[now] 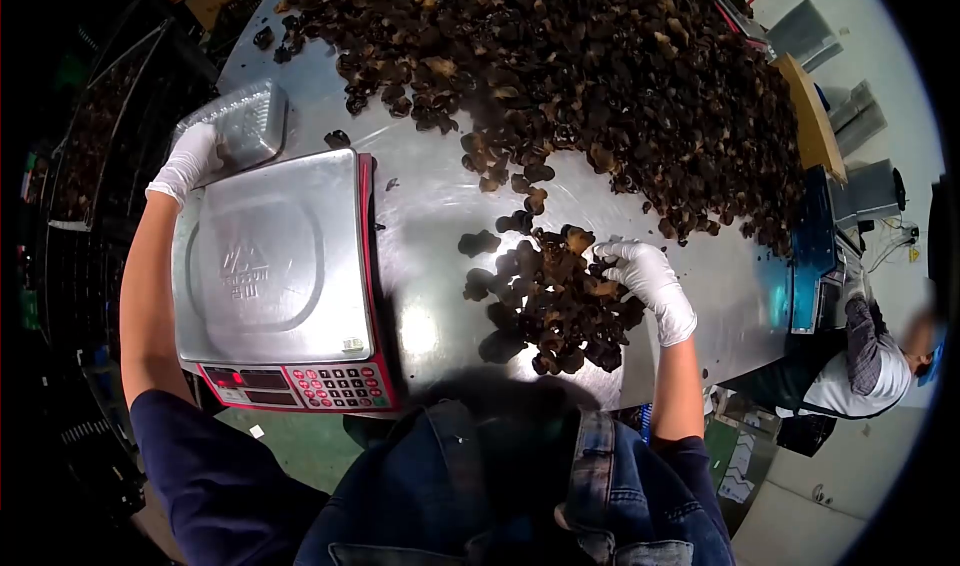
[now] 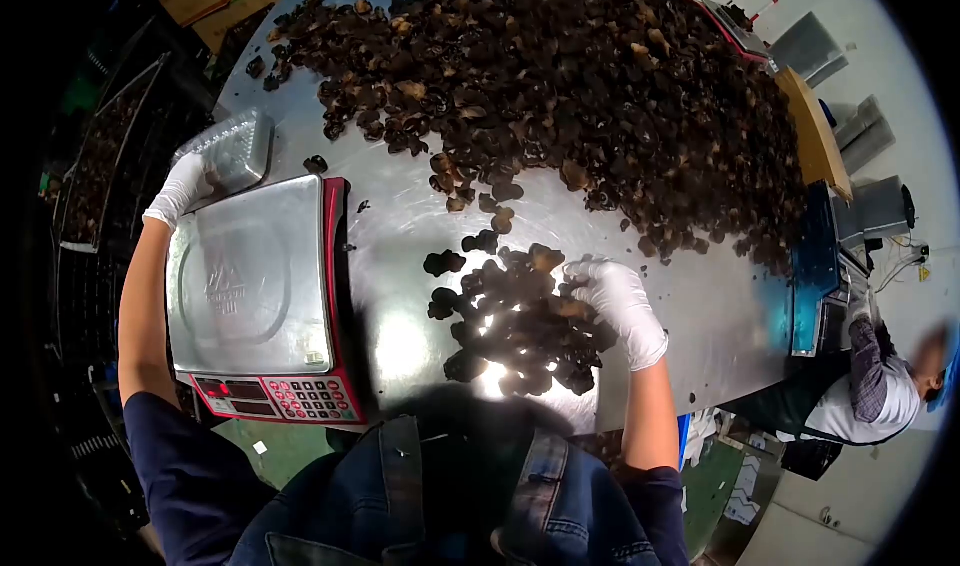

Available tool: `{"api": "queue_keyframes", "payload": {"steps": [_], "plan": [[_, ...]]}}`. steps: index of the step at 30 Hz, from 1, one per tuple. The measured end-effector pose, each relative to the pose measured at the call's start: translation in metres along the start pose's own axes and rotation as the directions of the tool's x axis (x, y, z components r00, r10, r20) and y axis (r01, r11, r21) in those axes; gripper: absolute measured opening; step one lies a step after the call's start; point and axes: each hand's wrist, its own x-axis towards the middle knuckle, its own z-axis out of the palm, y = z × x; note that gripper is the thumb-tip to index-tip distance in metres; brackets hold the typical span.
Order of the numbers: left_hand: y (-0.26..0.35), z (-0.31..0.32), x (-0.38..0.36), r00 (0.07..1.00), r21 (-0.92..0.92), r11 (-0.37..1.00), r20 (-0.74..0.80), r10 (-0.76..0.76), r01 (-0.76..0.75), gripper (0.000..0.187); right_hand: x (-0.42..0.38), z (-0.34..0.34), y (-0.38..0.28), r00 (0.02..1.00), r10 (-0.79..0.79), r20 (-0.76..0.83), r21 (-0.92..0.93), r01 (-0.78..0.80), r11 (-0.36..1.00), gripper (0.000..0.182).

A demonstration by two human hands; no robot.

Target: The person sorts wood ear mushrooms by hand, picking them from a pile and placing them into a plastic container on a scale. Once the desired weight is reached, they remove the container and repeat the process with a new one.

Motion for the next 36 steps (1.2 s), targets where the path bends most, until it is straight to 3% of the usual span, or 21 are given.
{"api": "queue_keyframes", "payload": {"steps": [1,2,4,6,8,12,13,14,16,17,18,20,22,24,26,27,28,30,32,34,36], "plan": [[0.005,-0.003,0.0,1.0,0.053,0.999,-0.023,0.006,-0.004,0.021,0.007,0.004,0.022,0.965,-0.261,-0.009,-0.11,0.258,0.96,0.016],[0.009,-0.005,-0.001,1.0,0.054,0.999,-0.024,0.009,-0.008,0.021,0.005,0.004,0.017,0.966,-0.258,-0.013,-0.108,0.255,0.961,0.016],[0.014,-0.012,-0.002,1.0,0.028,0.999,-0.003,-0.015,0.015,0.02,0.002,0.004,0.004,0.998,-0.058,0.026,0.085,0.055,0.995,0.011],[0.005,-0.007,0.001,1.0,-0.011,1.0,0.009,-0.028,0.028,0.019,0.002,0.007,0.015,0.997,-0.076,-0.017,0.107,0.078,0.991,0.008],[-0.005,-0.002,0.004,0.999,-0.055,0.998,0.021,-0.036,0.037,0.019,-0.008,0.002,0.01,0.986,0.064,-0.154,0.243,-0.025,0.97,0.007],[-0.005,0.001,0.002,1.0,-0.048,0.999,-0.017,0.005,-0.006,0.018,-0.04,-0.019,0.007,0.932,-0.155,-0.328,0.347,0.271,0.898,0.002],[-0.001,0.0,0.0,0.999,-0.018,0.999,-0.016,-0.032,0.031,0.015,-0.055,-0.027,0.0,0.96,-0.035,-0.276,0.495,0.173,0.851,0.001],[0.002,-0.002,0.001,0.997,0.012,0.997,-0.015,-0.07,0.07,0.013,-0.069,-0.03,0.01,0.963,-0.038,-0.266,0.522,0.177,0.834,0.003],[-0.011,0.005,0.003,0.997,-0.01,0.997,0.0,-0.074,0.074,0.01,-0.117,-0.047,0.027,0.993,0.07,-0.1,0.355,-0.03,0.934,0.005],[-0.004,-0.003,-0.005,0.998,-0.036,0.998,-0.031,-0.062,0.06,0.011,-0.143,-0.057,0.04,0.999,-0.028,0.019,0.167,0.025,0.986,0.005],[0.0,-0.01,-0.011,0.997,-0.061,0.997,-0.061,-0.049,0.045,0.012,-0.171,-0.064,0.044,0.954,0.269,0.136,0.071,-0.28,0.957,0.009],[0.002,-0.017,-0.016,0.998,-0.005,1.0,-0.058,-0.004,0.004,0.013,-0.202,-0.069,0.046,0.96,0.28,-0.025,-0.505,-0.254,0.825,0.019],[0.008,-0.021,-0.021,0.952,-0.023,1.0,-0.305,-0.006,-0.001,0.013,-0.207,-0.065,0.054,0.957,0.191,-0.219,-0.619,-0.287,0.731,0.017],[0.017,-0.032,-0.03,0.939,0.005,1.0,-0.342,-0.023,0.026,0.012,-0.186,-0.053,0.046,0.868,0.313,-0.385,-0.122,-0.384,0.915,0.019],[0.031,-0.048,-0.043,0.859,-0.147,0.989,-0.509,-0.055,-0.024,0.014,-0.142,-0.033,0.054,0.889,0.017,-0.457,-0.325,-0.185,0.927,0.018],[0.043,-0.062,-0.055,0.855,-0.114,0.993,-0.517,-0.039,-0.023,0.018,-0.119,-0.027,0.051,0.895,0.071,-0.441,-0.242,-0.194,0.951,0.017],[0.054,-0.068,-0.065,0.812,-0.156,0.987,-0.58,-0.063,-0.035,0.02,-0.096,-0.021,0.039,0.889,0.004,-0.459,-0.237,-0.127,0.963,0.019],[0.106,-0.088,-0.106,0.667,-0.291,0.924,-0.743,-0.054,-0.249,0.02,-0.053,-0.009,0.032,0.886,-0.039,-0.462,-0.14,-0.03,0.99,0.024],[0.147,-0.097,-0.158,0.776,-0.512,0.821,-0.614,-0.143,-0.254,0.022,-0.029,-0.002,0.013,0.909,-0.064,-0.412,-0.143,0.005,0.99,0.027],[0.176,-0.087,-0.2,0.706,0.006,0.977,-0.69,0.157,-0.212,0.025,-0.011,0.006,0.023,0.887,-0.191,-0.421,-0.227,0.101,0.969,0.038],[0.211,-0.086,-0.233,0.788,0.012,0.989,-0.603,0.123,-0.145,0.029,-0.023,0.002,0.007,0.875,-0.249,-0.414,-0.261,0.149,0.954,0.045]]}}
